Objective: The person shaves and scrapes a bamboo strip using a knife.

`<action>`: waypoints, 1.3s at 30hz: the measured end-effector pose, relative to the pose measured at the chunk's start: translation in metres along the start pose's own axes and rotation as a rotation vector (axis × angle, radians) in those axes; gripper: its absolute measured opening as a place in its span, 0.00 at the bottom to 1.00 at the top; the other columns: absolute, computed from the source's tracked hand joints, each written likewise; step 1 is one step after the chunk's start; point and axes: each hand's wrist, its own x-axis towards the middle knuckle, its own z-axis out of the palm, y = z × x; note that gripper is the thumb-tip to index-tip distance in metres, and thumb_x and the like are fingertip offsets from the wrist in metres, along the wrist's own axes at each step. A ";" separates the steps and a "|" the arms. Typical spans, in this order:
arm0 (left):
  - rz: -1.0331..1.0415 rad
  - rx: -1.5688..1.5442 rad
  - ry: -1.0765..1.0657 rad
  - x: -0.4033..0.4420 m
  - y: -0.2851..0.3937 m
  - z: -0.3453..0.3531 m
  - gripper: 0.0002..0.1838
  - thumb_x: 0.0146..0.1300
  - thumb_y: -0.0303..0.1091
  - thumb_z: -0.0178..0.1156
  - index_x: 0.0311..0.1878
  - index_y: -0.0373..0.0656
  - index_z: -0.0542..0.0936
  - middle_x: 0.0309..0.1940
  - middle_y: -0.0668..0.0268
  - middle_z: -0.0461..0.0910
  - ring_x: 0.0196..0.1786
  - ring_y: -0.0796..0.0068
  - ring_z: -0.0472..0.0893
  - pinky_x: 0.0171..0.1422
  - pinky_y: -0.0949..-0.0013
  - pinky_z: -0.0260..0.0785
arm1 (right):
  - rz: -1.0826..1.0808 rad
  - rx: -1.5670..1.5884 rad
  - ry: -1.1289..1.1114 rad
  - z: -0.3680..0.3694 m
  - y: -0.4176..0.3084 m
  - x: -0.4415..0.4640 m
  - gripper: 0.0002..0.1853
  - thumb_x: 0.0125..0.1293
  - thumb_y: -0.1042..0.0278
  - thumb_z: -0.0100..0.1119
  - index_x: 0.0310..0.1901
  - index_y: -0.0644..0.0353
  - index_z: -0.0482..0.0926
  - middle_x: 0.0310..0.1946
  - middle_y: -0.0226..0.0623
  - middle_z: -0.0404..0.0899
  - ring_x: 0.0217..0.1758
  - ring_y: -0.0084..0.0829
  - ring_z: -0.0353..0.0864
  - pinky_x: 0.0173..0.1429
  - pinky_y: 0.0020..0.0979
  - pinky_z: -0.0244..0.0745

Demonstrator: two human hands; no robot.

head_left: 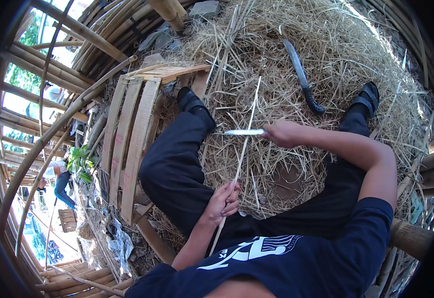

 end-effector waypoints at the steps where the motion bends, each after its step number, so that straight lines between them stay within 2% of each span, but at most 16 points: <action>1: -0.002 0.003 0.001 0.000 -0.001 0.000 0.10 0.76 0.39 0.41 0.45 0.44 0.68 0.17 0.77 0.55 0.09 0.89 0.51 0.11 0.83 0.43 | -0.032 0.034 -0.050 0.008 -0.006 -0.003 0.21 0.74 0.49 0.39 0.38 0.62 0.69 0.20 0.45 0.74 0.24 0.48 0.76 0.32 0.49 0.69; 3: -0.014 -0.005 -0.009 -0.001 0.000 -0.001 0.10 0.76 0.39 0.41 0.45 0.44 0.68 0.17 0.77 0.55 0.09 0.89 0.51 0.11 0.83 0.43 | -0.099 -0.099 -0.068 0.016 -0.019 -0.010 0.19 0.74 0.50 0.40 0.39 0.61 0.68 0.19 0.46 0.74 0.23 0.49 0.76 0.32 0.49 0.69; 6: -0.047 0.008 0.000 -0.005 -0.001 0.002 0.10 0.76 0.40 0.41 0.45 0.45 0.68 0.17 0.77 0.56 0.09 0.89 0.51 0.11 0.82 0.43 | -0.028 -0.102 -0.134 -0.005 0.018 -0.005 0.18 0.73 0.49 0.40 0.41 0.57 0.71 0.28 0.44 0.79 0.30 0.41 0.81 0.33 0.44 0.73; 8: -0.071 0.019 -0.006 -0.006 -0.003 0.006 0.10 0.76 0.40 0.40 0.45 0.45 0.68 0.17 0.77 0.55 0.09 0.89 0.51 0.11 0.82 0.43 | 0.128 -0.203 0.023 -0.031 0.086 -0.008 0.19 0.72 0.48 0.43 0.41 0.57 0.72 0.34 0.43 0.80 0.34 0.35 0.82 0.35 0.41 0.74; 10: -0.062 0.025 -0.058 0.001 -0.001 0.009 0.11 0.76 0.40 0.41 0.45 0.45 0.68 0.16 0.77 0.55 0.09 0.88 0.51 0.11 0.82 0.43 | 0.091 -0.422 0.471 -0.055 0.123 -0.016 0.21 0.70 0.48 0.45 0.35 0.61 0.68 0.18 0.47 0.76 0.24 0.52 0.78 0.30 0.47 0.72; 13: -0.054 -0.011 -0.139 0.011 -0.003 0.008 0.11 0.76 0.41 0.40 0.45 0.45 0.68 0.16 0.77 0.55 0.09 0.88 0.51 0.11 0.82 0.43 | 0.206 0.021 0.389 -0.029 0.098 -0.016 0.27 0.73 0.43 0.38 0.37 0.65 0.71 0.19 0.46 0.74 0.19 0.43 0.76 0.29 0.43 0.73; 15: -0.060 0.014 -0.079 0.011 -0.004 0.007 0.11 0.76 0.40 0.40 0.45 0.44 0.68 0.16 0.76 0.54 0.09 0.88 0.51 0.11 0.82 0.43 | 0.420 0.463 0.085 -0.026 0.084 -0.009 0.31 0.72 0.39 0.38 0.37 0.68 0.71 0.19 0.38 0.71 0.17 0.31 0.72 0.25 0.36 0.72; 16: -0.068 0.010 -0.066 0.008 -0.003 0.009 0.11 0.76 0.40 0.40 0.46 0.44 0.68 0.16 0.76 0.55 0.09 0.88 0.51 0.11 0.82 0.43 | 0.504 0.694 0.077 -0.024 0.072 -0.012 0.29 0.70 0.40 0.46 0.35 0.66 0.71 0.18 0.30 0.69 0.17 0.24 0.70 0.21 0.30 0.70; 20: -0.059 -0.007 -0.052 0.007 -0.002 0.008 0.11 0.76 0.40 0.40 0.45 0.44 0.67 0.17 0.76 0.56 0.09 0.89 0.52 0.11 0.84 0.43 | 0.403 0.949 0.073 -0.004 0.083 -0.005 0.19 0.69 0.50 0.55 0.32 0.60 0.73 0.18 0.27 0.68 0.17 0.20 0.68 0.19 0.25 0.66; 23: -0.046 -0.049 -0.048 0.007 0.000 0.010 0.11 0.76 0.40 0.40 0.45 0.44 0.67 0.18 0.75 0.58 0.09 0.89 0.52 0.10 0.84 0.43 | 0.225 0.209 0.282 -0.012 0.080 -0.014 0.18 0.69 0.56 0.55 0.32 0.66 0.73 0.18 0.38 0.74 0.18 0.30 0.77 0.25 0.33 0.73; 24: -0.056 -0.072 -0.030 0.006 0.001 0.010 0.12 0.76 0.40 0.39 0.45 0.43 0.68 0.20 0.74 0.60 0.10 0.89 0.53 0.10 0.84 0.44 | 0.169 0.145 0.374 -0.014 0.076 -0.019 0.17 0.70 0.57 0.52 0.36 0.67 0.72 0.20 0.48 0.75 0.20 0.42 0.78 0.29 0.40 0.73; 25: -0.054 -0.071 -0.029 0.006 0.002 0.012 0.12 0.76 0.40 0.39 0.45 0.43 0.68 0.20 0.74 0.60 0.10 0.89 0.53 0.10 0.84 0.44 | 0.167 0.146 0.374 -0.014 0.077 -0.020 0.17 0.70 0.57 0.52 0.36 0.67 0.72 0.20 0.48 0.75 0.20 0.42 0.78 0.29 0.40 0.73; 27: -0.035 -0.027 0.001 0.006 0.003 0.014 0.12 0.76 0.40 0.39 0.43 0.43 0.68 0.19 0.74 0.61 0.09 0.88 0.55 0.11 0.84 0.46 | 0.140 0.079 0.359 -0.016 0.077 -0.022 0.21 0.71 0.50 0.47 0.40 0.65 0.71 0.25 0.54 0.77 0.32 0.54 0.78 0.39 0.49 0.71; 29: 0.032 0.089 0.074 0.009 -0.005 0.016 0.13 0.76 0.40 0.40 0.41 0.43 0.69 0.18 0.75 0.61 0.10 0.88 0.56 0.11 0.83 0.47 | 0.208 -0.019 0.334 -0.011 0.059 -0.024 0.21 0.72 0.47 0.42 0.41 0.60 0.71 0.26 0.52 0.77 0.30 0.54 0.77 0.38 0.50 0.71; 35: 0.155 0.450 0.227 0.016 -0.012 0.008 0.14 0.75 0.43 0.43 0.39 0.42 0.69 0.14 0.77 0.58 0.11 0.90 0.56 0.13 0.83 0.47 | -0.036 -0.208 0.023 0.002 0.017 -0.021 0.24 0.72 0.43 0.39 0.38 0.58 0.72 0.20 0.46 0.75 0.25 0.49 0.78 0.34 0.49 0.72; 39: 0.416 0.881 0.341 0.025 -0.024 -0.007 0.15 0.75 0.40 0.43 0.36 0.40 0.71 0.14 0.76 0.61 0.14 0.89 0.59 0.18 0.79 0.49 | -0.162 -0.205 0.063 0.011 0.011 -0.019 0.25 0.72 0.43 0.39 0.35 0.59 0.71 0.17 0.46 0.74 0.22 0.51 0.77 0.30 0.49 0.71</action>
